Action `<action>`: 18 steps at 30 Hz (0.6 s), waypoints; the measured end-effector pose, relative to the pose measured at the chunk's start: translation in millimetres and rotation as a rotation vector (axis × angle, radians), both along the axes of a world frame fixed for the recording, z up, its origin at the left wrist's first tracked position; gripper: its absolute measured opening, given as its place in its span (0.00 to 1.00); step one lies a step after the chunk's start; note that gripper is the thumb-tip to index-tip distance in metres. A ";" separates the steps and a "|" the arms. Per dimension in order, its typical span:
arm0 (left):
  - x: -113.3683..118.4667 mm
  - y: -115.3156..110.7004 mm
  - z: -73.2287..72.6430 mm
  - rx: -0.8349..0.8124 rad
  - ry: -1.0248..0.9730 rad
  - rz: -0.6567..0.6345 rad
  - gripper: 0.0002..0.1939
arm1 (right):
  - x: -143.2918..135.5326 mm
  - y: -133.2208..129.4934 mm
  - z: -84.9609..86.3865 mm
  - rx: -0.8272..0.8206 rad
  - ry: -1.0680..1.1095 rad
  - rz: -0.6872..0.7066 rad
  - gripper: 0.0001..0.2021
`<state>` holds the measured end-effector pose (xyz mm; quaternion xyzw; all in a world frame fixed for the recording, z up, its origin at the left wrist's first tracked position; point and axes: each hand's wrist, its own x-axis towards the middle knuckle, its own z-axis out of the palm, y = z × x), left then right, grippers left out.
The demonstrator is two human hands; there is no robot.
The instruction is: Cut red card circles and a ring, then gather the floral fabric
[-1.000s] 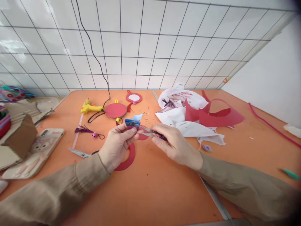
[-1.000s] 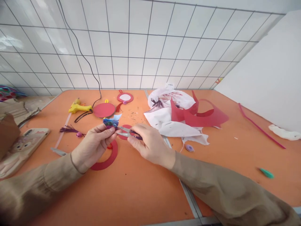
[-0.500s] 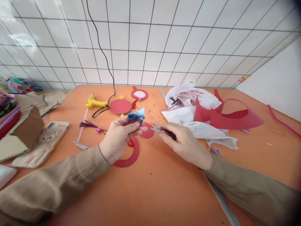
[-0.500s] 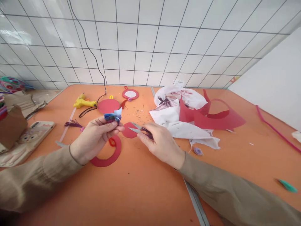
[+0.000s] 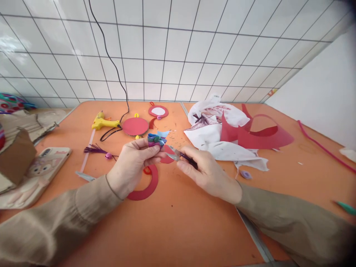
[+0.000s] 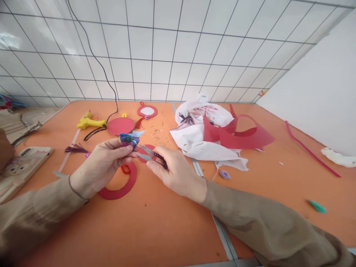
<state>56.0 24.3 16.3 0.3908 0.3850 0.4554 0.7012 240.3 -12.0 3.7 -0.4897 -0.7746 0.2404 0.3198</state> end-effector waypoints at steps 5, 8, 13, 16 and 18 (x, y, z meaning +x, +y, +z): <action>1.1 -3.2 -0.3 0.032 0.079 -0.024 0.03 | -4.2 -1.3 3.0 -0.038 0.036 0.022 0.07; 0.8 -3.8 -1.5 0.034 0.090 -0.021 0.02 | -5.3 -2.5 4.3 -0.033 0.070 0.029 0.07; 1.3 -4.0 -4.3 0.048 0.072 -0.021 0.03 | -7.3 -0.6 3.8 -0.042 0.057 0.023 0.07; 2.3 -4.9 -6.0 0.070 0.074 -0.025 0.02 | -8.4 0.9 3.3 -0.053 0.053 0.009 0.07; 3.3 -5.6 -6.8 0.087 0.078 -0.021 0.02 | -8.9 0.5 3.8 -0.064 0.056 0.012 0.06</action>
